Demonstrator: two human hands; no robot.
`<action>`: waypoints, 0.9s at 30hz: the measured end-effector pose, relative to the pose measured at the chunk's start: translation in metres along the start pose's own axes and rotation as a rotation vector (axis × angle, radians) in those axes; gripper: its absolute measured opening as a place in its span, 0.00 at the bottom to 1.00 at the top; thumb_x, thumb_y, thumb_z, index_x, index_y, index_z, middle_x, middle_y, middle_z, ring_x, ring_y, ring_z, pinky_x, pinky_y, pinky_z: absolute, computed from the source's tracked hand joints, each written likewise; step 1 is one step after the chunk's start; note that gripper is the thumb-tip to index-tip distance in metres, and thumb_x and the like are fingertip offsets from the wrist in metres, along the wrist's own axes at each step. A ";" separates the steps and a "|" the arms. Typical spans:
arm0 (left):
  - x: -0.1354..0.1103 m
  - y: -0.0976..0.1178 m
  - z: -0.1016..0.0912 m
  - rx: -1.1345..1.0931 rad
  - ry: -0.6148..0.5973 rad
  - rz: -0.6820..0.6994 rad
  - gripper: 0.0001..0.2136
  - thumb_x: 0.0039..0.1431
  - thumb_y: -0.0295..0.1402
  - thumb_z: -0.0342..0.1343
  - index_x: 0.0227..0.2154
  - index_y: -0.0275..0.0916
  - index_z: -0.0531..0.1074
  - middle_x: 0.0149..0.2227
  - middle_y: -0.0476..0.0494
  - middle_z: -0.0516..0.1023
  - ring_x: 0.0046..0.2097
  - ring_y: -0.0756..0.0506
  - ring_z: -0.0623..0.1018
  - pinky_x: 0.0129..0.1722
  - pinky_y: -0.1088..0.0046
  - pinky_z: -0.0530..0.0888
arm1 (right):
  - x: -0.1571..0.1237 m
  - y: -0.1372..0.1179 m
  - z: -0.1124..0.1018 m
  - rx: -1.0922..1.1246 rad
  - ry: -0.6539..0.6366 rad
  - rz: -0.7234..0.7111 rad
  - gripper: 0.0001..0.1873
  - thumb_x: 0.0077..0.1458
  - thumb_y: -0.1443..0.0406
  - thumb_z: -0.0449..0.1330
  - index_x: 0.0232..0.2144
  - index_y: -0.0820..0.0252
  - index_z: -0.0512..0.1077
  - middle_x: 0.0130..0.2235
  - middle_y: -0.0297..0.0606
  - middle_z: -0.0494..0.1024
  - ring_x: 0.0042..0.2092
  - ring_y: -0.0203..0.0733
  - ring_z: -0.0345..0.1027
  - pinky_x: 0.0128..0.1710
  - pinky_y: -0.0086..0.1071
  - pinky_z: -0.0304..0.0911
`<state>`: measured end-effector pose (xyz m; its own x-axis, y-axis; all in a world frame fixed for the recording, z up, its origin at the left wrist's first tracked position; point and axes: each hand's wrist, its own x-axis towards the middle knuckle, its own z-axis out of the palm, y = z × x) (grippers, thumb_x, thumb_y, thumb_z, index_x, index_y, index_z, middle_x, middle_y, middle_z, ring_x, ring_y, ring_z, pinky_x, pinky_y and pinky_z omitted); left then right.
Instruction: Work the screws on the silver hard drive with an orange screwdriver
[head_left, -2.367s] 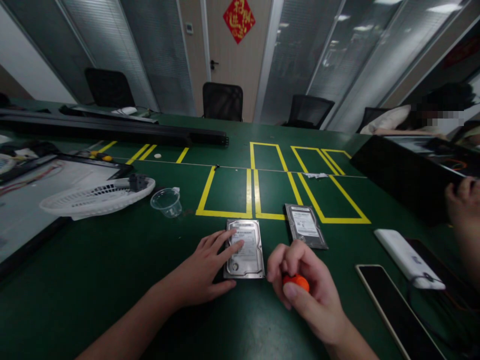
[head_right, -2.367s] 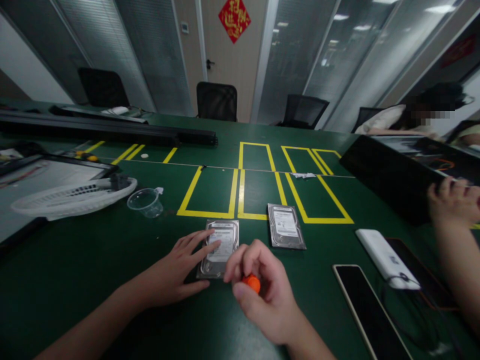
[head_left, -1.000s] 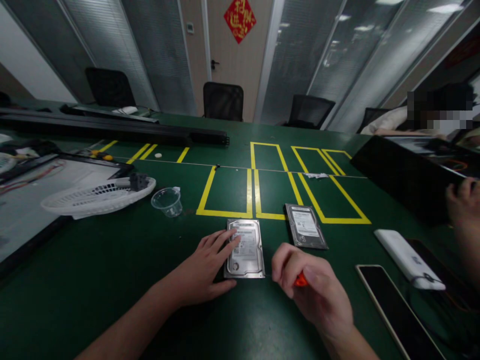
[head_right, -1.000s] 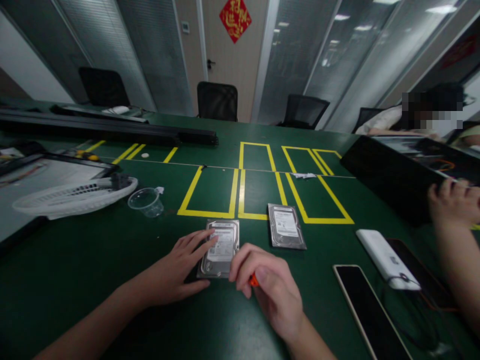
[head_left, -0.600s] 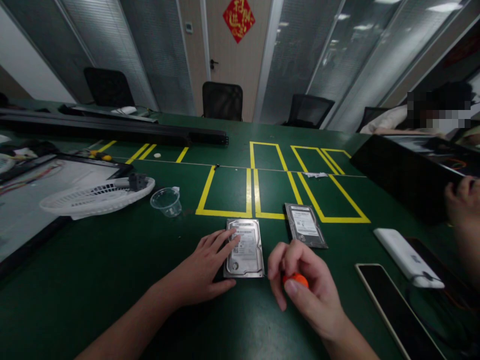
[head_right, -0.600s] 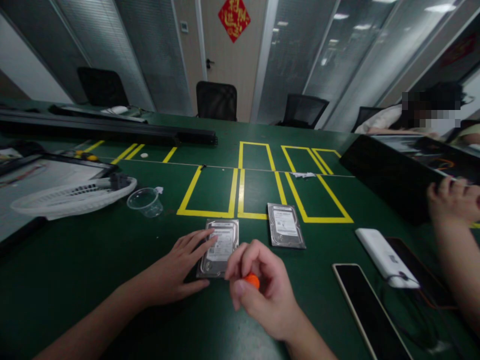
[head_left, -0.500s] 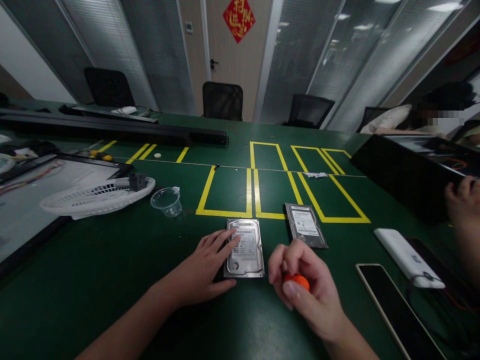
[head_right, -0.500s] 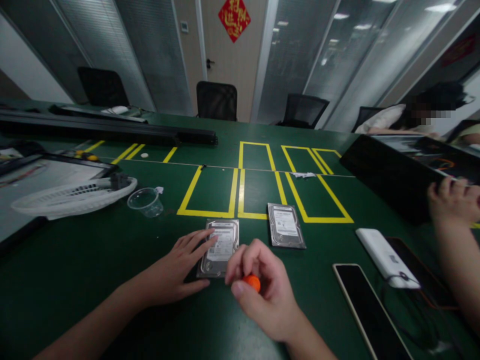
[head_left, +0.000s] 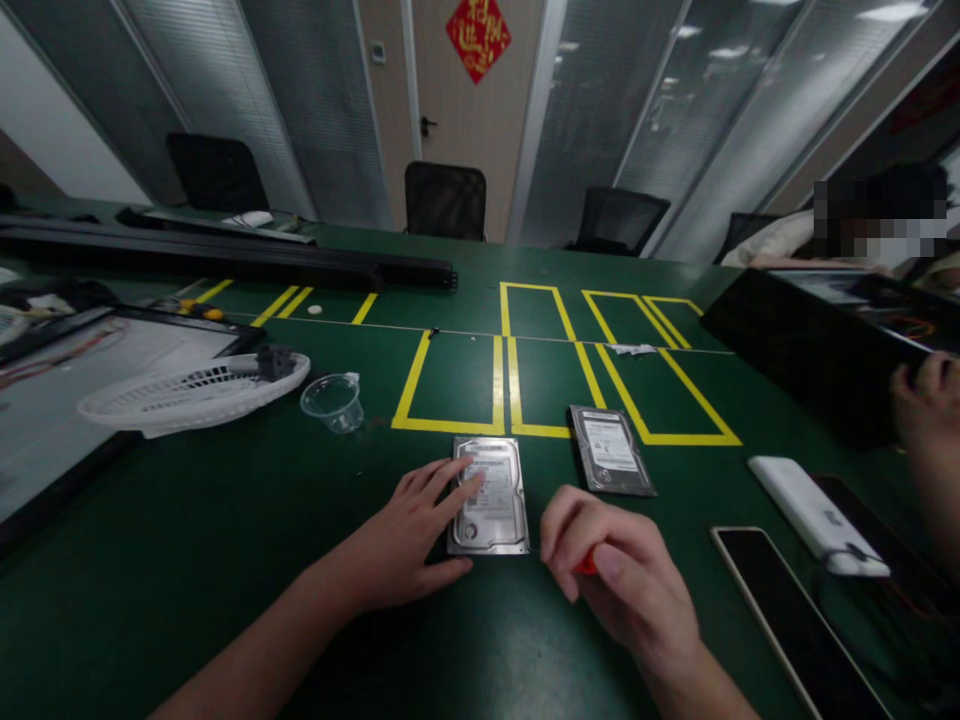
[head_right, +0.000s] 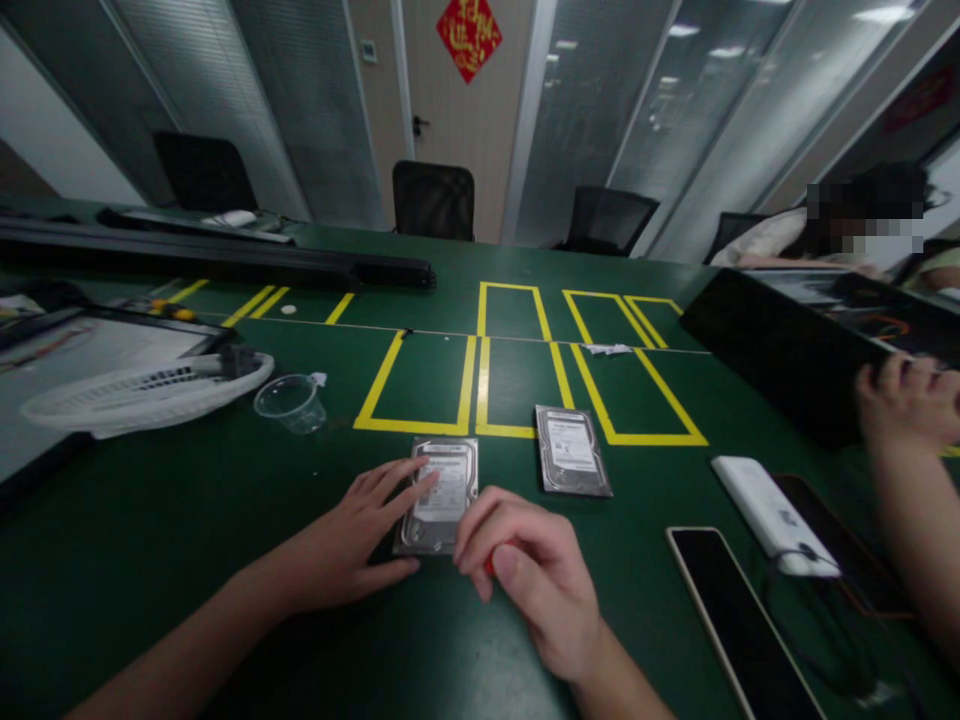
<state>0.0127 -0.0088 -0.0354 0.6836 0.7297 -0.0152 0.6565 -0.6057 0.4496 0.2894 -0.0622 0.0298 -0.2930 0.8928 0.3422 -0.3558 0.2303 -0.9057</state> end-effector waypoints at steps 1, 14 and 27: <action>0.000 0.000 -0.001 0.002 0.000 0.004 0.48 0.68 0.39 0.70 0.83 0.54 0.49 0.84 0.38 0.47 0.81 0.24 0.54 0.76 0.35 0.58 | 0.000 0.000 0.000 -0.019 0.004 0.000 0.15 0.74 0.57 0.64 0.39 0.59 0.85 0.39 0.44 0.79 0.31 0.41 0.68 0.32 0.37 0.62; -0.001 -0.001 0.000 -0.012 0.004 0.005 0.45 0.68 0.40 0.71 0.81 0.61 0.55 0.84 0.42 0.45 0.80 0.20 0.54 0.74 0.30 0.61 | 0.002 0.000 0.008 0.069 0.108 0.030 0.08 0.70 0.64 0.69 0.39 0.54 0.73 0.36 0.37 0.77 0.30 0.37 0.60 0.25 0.29 0.53; -0.002 -0.002 0.002 -0.021 0.037 0.030 0.44 0.68 0.40 0.71 0.81 0.60 0.55 0.84 0.42 0.46 0.80 0.21 0.54 0.75 0.33 0.61 | 0.001 0.000 0.001 0.000 0.064 -0.004 0.14 0.72 0.56 0.65 0.36 0.58 0.83 0.38 0.43 0.78 0.33 0.43 0.67 0.32 0.37 0.62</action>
<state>0.0107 -0.0094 -0.0386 0.6904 0.7228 0.0315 0.6287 -0.6209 0.4682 0.2883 -0.0618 0.0305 -0.2345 0.9147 0.3291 -0.3571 0.2338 -0.9043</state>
